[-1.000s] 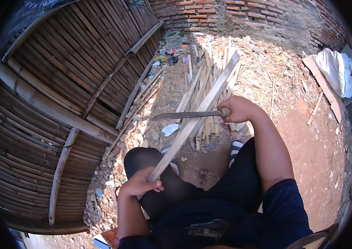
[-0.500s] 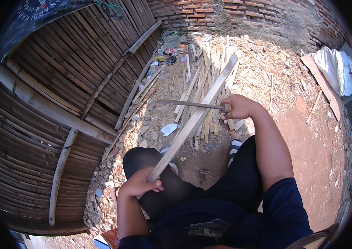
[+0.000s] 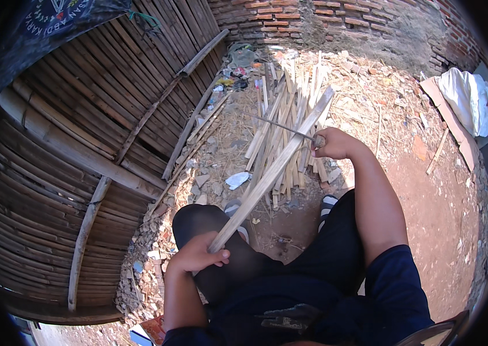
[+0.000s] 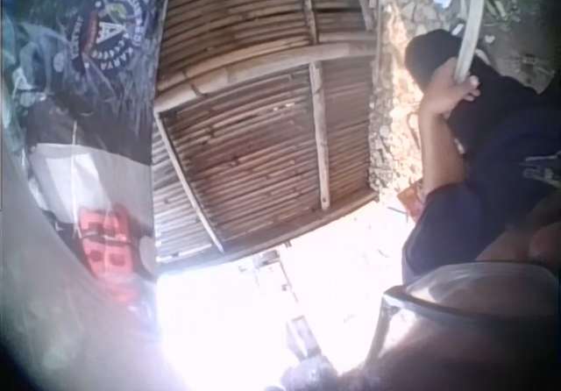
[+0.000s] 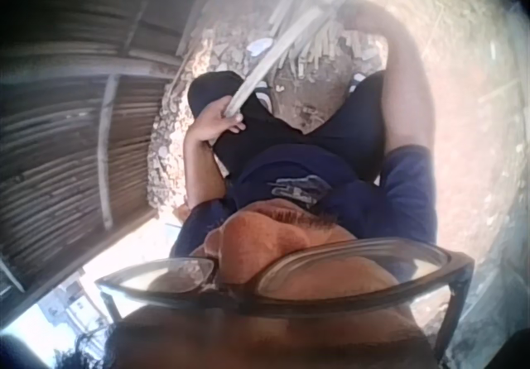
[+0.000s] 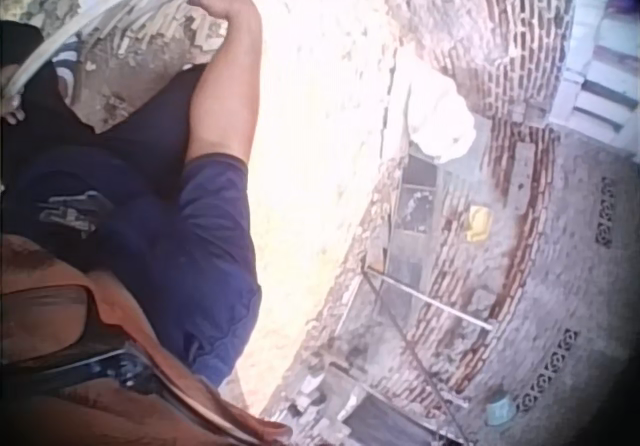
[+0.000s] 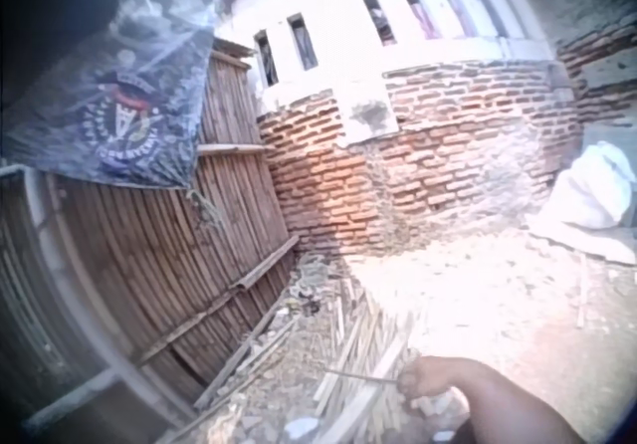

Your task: The person shaves a piece of wood with a machete while sitting on the ground next to a pile of wooden sticks.

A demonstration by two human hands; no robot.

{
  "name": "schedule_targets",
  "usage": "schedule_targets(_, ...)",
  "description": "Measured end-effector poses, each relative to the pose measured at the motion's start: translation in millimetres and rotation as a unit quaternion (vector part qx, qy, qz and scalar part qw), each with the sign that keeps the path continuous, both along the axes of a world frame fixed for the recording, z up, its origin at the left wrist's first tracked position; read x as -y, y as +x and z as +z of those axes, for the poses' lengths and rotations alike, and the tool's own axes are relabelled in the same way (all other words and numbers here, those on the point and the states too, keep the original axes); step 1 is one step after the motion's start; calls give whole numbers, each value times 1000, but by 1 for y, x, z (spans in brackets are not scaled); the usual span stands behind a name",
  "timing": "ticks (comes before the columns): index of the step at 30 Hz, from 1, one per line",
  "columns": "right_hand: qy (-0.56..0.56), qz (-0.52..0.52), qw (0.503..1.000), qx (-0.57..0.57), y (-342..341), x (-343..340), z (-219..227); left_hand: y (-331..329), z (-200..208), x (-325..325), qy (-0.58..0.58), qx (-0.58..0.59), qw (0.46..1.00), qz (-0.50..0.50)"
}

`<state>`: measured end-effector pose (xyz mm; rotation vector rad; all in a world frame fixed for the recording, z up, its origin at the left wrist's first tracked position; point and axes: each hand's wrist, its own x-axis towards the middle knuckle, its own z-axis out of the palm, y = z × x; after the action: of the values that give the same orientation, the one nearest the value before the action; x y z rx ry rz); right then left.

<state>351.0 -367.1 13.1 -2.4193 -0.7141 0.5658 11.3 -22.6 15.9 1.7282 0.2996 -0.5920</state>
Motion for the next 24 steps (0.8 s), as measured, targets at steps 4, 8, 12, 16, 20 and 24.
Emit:
schedule_targets(4, -15, 120, 992, 33, -18, -4, 15, -6, -7, -8, -77, 5, 997, 28)
schedule_targets(8, -18, 48, 998, 47, -4, 1, -10, 0, -2, -1, -48, 5, 999, 17)
schedule_targets(12, -85, -47, 990, 105, -5, -6, -5, 4, 3, 6, 32, -4, 999, -13)
schedule_targets(16, -53, 10, 994, 90, -11, -6, 0, 3, 1, 2, 45, -11, 999, -28)
schedule_targets(20, 49, 137, 989, -21, -18, -5, 6, -3, -4, -7, -49, -6, 999, 4)
schedule_targets(24, 80, 97, 992, -25, -16, -7, 4, -4, -8, -10, -115, 13, 993, 18)
